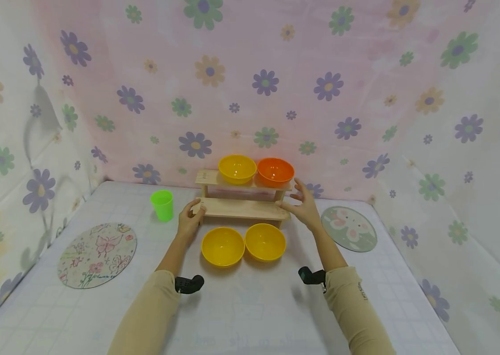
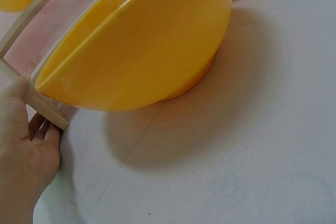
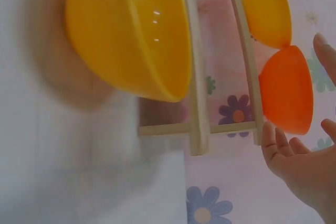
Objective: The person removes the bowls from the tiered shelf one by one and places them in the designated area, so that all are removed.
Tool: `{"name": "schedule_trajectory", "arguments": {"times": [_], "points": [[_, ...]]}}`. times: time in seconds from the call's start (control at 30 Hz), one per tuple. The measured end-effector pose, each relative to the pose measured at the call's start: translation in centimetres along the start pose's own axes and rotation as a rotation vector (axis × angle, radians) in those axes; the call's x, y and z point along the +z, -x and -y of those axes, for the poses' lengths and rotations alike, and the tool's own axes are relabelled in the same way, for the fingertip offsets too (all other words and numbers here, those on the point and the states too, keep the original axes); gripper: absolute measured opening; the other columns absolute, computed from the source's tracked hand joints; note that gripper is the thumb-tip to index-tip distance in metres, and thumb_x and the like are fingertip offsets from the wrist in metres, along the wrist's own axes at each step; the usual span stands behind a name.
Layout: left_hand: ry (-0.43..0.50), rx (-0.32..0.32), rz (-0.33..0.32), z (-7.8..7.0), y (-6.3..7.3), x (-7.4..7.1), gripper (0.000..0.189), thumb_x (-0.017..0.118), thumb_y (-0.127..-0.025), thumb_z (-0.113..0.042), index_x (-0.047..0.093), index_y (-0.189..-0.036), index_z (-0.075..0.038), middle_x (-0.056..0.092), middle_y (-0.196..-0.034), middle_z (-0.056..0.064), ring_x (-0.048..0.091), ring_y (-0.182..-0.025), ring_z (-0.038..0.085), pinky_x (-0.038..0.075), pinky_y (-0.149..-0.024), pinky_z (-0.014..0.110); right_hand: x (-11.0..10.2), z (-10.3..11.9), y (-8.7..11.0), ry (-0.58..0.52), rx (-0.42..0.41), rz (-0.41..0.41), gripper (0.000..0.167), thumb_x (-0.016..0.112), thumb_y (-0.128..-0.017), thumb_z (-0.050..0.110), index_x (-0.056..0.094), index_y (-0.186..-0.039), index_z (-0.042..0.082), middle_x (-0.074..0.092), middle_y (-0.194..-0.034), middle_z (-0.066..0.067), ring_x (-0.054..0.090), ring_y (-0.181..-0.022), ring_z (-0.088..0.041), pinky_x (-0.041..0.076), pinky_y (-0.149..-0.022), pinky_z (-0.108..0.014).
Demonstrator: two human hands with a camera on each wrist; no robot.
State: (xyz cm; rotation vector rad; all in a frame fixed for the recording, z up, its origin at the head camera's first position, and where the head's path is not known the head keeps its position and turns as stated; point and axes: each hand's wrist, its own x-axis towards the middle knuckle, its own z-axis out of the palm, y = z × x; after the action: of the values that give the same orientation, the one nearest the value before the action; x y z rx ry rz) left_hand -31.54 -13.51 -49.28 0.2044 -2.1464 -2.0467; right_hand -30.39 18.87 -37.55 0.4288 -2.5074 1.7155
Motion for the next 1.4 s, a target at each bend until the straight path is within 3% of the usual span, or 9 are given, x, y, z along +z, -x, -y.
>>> {"name": "schedule_trajectory", "arguments": {"times": [0.23,0.53,0.8,0.97,1.2,1.4], "points": [[-0.009,0.011,-0.004,0.0,0.1,0.1,0.046,0.059,-0.093,-0.021,0.048,-0.136,-0.008,0.048,-0.136,0.015,0.045,-0.074,0.005,0.038,-0.059,0.014,-0.6,0.5,-2.1,-0.025,0.054,0.027,0.092,0.071,-0.081,0.01,0.011,-0.15,0.005,0.013,-0.149,-0.03,0.035,-0.127,-0.048,0.039,-0.096,-0.056],[-0.032,0.013,0.009,0.0,0.0,0.0,0.048,0.059,-0.093,-0.024,0.047,-0.137,-0.007,0.041,-0.144,0.012,0.044,-0.087,0.011,0.039,-0.066,0.014,-0.5,-2.4,-4.8,-0.099,0.08,0.016,0.09,0.072,-0.081,0.011,0.016,-0.151,0.014,0.021,-0.147,-0.025,0.04,-0.126,-0.042,0.041,-0.096,-0.052],[-0.032,0.013,0.023,0.3,-0.1,-0.2,0.049,0.059,-0.093,-0.026,0.047,-0.137,-0.007,0.04,-0.144,0.015,0.044,-0.083,0.009,0.039,-0.067,0.014,0.4,-2.7,-5.8,-0.175,0.073,0.028,0.09,0.07,-0.083,0.007,0.011,-0.151,0.007,0.03,-0.143,-0.025,0.043,-0.125,-0.039,0.039,-0.1,-0.046],[-0.035,0.008,0.02,0.2,-0.1,-0.2,0.048,0.059,-0.094,-0.024,0.047,-0.137,-0.008,0.04,-0.144,0.014,0.044,-0.08,0.008,0.04,-0.064,0.014,0.8,-2.7,-6.2,-0.155,0.076,0.029,0.09,0.073,-0.082,0.011,0.014,-0.15,0.004,0.036,-0.142,-0.024,0.044,-0.124,-0.036,0.039,-0.102,-0.042],[-0.04,-0.003,0.016,0.0,0.0,-0.1,0.048,0.059,-0.093,-0.025,0.047,-0.137,-0.009,0.038,-0.146,0.011,0.044,-0.09,0.013,0.04,-0.071,0.017,1.1,-2.4,-6.3,-0.122,0.077,-0.011,0.092,0.074,-0.08,0.012,0.014,-0.149,0.001,0.036,-0.143,-0.022,0.044,-0.122,-0.036,0.038,-0.102,-0.043],[-0.023,-0.001,0.016,0.1,-0.1,-0.1,0.048,0.059,-0.093,-0.024,0.047,-0.137,-0.009,0.038,-0.146,0.012,0.045,-0.089,0.013,0.04,-0.07,0.017,1.2,-2.5,-6.3,-0.124,0.058,-0.044,0.092,0.076,-0.079,0.014,0.017,-0.148,0.001,0.037,-0.142,-0.021,0.045,-0.121,-0.034,0.038,-0.103,-0.041]]}}
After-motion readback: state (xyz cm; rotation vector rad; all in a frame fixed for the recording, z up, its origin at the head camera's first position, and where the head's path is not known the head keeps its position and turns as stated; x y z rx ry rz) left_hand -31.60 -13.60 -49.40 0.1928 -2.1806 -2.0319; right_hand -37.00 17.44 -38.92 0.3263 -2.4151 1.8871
